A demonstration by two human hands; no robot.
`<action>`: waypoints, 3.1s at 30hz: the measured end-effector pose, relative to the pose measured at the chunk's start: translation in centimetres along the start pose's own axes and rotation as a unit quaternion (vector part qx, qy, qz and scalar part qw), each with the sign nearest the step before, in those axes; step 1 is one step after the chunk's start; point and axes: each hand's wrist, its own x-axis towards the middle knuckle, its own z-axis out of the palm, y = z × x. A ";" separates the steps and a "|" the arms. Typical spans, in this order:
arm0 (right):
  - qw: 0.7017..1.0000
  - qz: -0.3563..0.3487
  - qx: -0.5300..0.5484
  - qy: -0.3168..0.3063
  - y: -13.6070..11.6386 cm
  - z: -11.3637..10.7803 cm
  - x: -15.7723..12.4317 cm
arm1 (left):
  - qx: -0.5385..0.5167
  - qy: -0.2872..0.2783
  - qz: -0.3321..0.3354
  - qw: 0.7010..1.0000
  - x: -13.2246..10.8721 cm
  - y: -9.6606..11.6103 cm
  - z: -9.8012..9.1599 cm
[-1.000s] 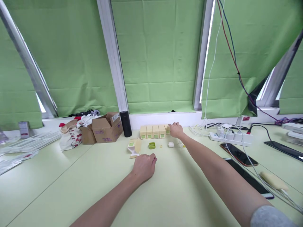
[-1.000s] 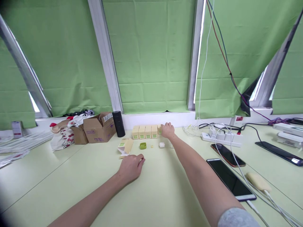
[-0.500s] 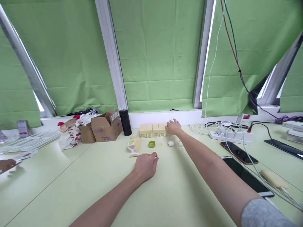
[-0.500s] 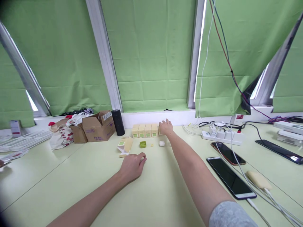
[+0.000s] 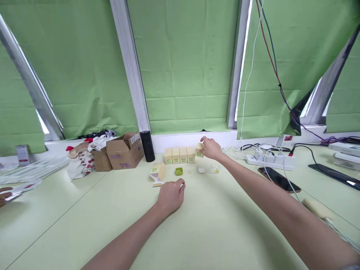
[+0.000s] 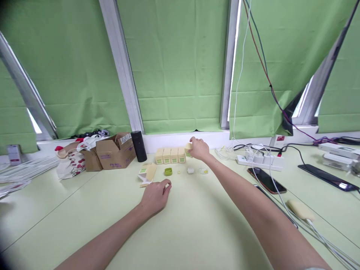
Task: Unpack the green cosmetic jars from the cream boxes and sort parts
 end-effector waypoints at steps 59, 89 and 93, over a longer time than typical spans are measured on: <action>0.870 -0.006 0.492 -0.035 -0.8 7.1 -16.2 | -0.293 0.063 -0.013 0.954 -0.1 -0.3 1.8; 0.870 0.006 0.491 -0.046 -0.8 7.8 -16.2 | -0.341 0.072 -0.078 0.934 -0.8 1.6 2.6; 0.882 0.010 0.471 -0.023 -0.8 7.3 -16.2 | -0.290 0.151 -0.019 0.945 -0.8 1.2 2.0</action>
